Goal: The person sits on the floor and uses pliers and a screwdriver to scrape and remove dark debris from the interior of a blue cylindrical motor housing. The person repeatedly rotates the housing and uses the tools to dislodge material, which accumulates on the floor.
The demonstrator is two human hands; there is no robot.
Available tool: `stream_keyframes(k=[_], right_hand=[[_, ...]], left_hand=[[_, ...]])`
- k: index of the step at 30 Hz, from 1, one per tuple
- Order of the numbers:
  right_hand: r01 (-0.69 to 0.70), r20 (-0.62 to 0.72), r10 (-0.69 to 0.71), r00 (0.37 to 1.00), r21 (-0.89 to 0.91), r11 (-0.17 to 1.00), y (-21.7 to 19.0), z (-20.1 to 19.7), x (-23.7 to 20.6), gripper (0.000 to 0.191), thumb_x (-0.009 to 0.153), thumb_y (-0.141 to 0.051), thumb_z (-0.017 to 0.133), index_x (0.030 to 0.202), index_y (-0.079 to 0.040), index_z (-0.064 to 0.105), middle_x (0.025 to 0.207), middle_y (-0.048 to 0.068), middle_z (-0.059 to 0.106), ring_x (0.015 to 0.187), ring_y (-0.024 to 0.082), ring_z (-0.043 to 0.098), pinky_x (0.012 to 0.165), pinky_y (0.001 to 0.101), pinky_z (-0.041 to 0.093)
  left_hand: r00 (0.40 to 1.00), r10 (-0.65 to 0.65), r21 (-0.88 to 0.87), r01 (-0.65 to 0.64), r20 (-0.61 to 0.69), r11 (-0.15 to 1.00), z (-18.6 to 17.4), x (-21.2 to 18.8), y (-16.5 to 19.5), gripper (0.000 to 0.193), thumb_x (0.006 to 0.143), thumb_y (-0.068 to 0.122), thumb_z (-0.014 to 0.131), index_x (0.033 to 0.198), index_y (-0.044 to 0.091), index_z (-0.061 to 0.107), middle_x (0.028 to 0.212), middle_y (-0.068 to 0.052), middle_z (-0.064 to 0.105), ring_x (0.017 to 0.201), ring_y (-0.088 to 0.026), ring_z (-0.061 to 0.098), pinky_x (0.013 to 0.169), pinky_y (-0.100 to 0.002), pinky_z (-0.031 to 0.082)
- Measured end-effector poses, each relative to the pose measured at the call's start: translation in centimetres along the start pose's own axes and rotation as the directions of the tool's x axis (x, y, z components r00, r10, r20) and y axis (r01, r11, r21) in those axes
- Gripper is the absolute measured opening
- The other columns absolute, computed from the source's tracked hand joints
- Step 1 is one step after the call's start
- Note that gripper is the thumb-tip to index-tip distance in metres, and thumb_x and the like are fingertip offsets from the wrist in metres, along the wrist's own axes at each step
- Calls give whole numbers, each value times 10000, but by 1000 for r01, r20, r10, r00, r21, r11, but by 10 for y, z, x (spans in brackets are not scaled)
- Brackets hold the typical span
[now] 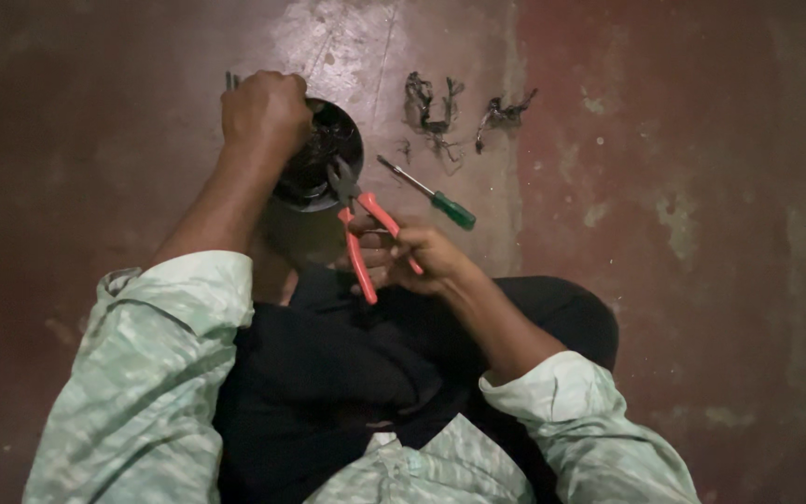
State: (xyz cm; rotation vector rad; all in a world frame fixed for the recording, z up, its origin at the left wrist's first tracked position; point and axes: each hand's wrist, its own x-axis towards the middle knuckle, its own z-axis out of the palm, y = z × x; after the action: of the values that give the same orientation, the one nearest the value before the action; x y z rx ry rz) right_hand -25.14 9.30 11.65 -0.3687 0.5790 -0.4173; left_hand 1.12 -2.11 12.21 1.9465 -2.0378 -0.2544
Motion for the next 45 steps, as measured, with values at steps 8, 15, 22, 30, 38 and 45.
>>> stream_keyframes(k=[8,15,22,30,38,45], right_hand=[[12,41,-9,999,-70,997,-1,0,3,856,701,-91,530,1539,14,397,1408,265,516,1299,442,554,1042,707,494],[23,25,-22,999,-29,999,4,-4,11,842,696,-79,487,1525,20,381,1466,263,506,1333,470,548,1045,704,478],[52,35,-53,998,14,999,14,-21,29,713,741,-61,473,1452,-13,441,1421,231,524,1311,496,557,977,684,528],[-7,-234,-32,972,-163,987,18,-22,34,546,806,-20,519,1348,7,469,1186,228,580,919,335,621,751,494,565],[-144,-53,-426,903,-972,-184,9,4,22,558,765,-64,661,1291,32,501,1143,293,624,1093,460,606,903,492,505],[-241,-55,-447,893,-897,-371,20,40,29,599,782,-149,719,1339,-58,518,1234,258,586,1032,463,619,824,550,510]], left_hand=[[999,39,22,-39,-31,999,1,0,5,164,875,180,672,942,91,791,973,-166,751,889,-382,721,745,-547,552],[999,26,60,-25,-26,998,-3,-3,10,156,885,171,667,906,68,782,934,-179,744,863,-384,719,722,-563,546],[999,-32,68,29,41,997,-5,-2,14,314,917,363,701,921,58,773,941,-175,742,878,-378,719,720,-551,547],[999,47,107,-46,-7,993,-6,-6,18,199,911,279,686,927,107,785,965,-143,754,906,-350,724,740,-554,544],[989,118,126,-128,84,984,14,9,28,221,857,308,702,906,118,804,979,-160,756,937,-360,716,759,-575,529],[957,130,49,-148,259,988,-24,46,24,275,892,364,741,976,107,791,982,-219,748,937,-407,728,799,-521,556]])
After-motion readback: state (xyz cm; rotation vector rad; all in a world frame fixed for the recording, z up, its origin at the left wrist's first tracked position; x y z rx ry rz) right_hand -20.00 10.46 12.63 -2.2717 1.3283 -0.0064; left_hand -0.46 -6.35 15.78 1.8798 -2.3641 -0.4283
